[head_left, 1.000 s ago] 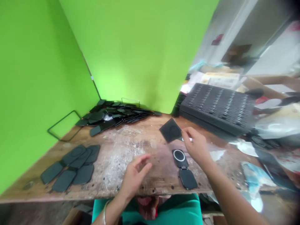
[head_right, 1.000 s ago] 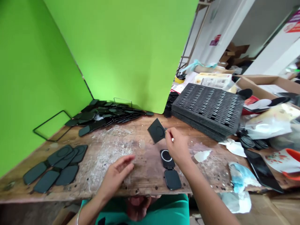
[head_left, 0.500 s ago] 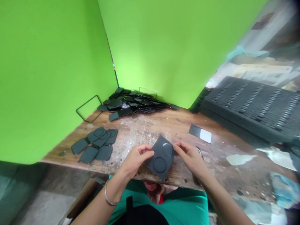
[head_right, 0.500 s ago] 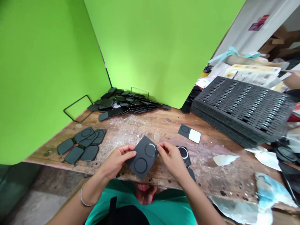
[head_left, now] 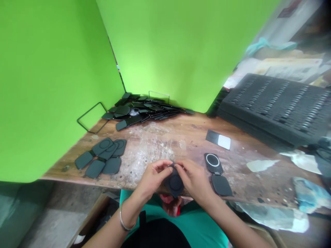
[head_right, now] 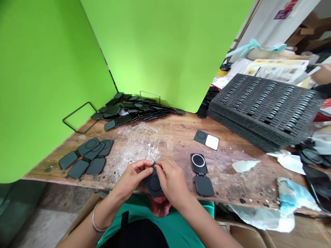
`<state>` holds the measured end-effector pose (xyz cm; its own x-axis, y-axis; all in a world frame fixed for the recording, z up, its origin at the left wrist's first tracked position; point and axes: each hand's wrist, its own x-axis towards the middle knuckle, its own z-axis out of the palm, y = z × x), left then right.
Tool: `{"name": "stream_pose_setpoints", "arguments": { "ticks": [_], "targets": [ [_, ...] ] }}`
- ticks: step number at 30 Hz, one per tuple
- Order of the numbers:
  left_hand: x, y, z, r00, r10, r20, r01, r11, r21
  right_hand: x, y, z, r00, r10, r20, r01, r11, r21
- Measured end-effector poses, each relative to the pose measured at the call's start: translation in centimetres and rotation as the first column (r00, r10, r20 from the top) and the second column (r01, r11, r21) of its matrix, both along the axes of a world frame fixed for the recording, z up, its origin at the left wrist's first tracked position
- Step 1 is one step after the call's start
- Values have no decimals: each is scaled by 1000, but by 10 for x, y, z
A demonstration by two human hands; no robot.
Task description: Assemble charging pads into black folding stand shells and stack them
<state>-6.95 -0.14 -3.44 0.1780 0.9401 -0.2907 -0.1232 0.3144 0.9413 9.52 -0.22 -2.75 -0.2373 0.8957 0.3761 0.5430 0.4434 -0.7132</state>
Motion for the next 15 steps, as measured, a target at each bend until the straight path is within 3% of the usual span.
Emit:
{"name": "stream_pose_setpoints", "arguments": {
  "ticks": [3, 8, 12, 14, 15],
  "targets": [
    [4, -1, -1, 1000, 6, 10, -6, 1000, -20, 3, 0, -5, 997, -62, 49, 60, 997, 48],
    [1, 2, -5, 995, 66, 68, -54, 985, -165, 43, 19, -5, 939, -329, -101, 312, 937, -156],
    [-4, 7, -10, 985, 164, 46, -148, 960, -238, 87, 33, 2, 727, -586, -359, 467, 804, -367],
    [-1, 8, -12, 979, 194, 62, -173, 954, -244, 93, 31, 9, 628, -609, -484, 480, 793, -375],
    [3, 9, -14, 978, 190, 81, -165, 955, -246, 90, 26, 14, 626, -585, -516, 465, 811, -355]
  ]
}}
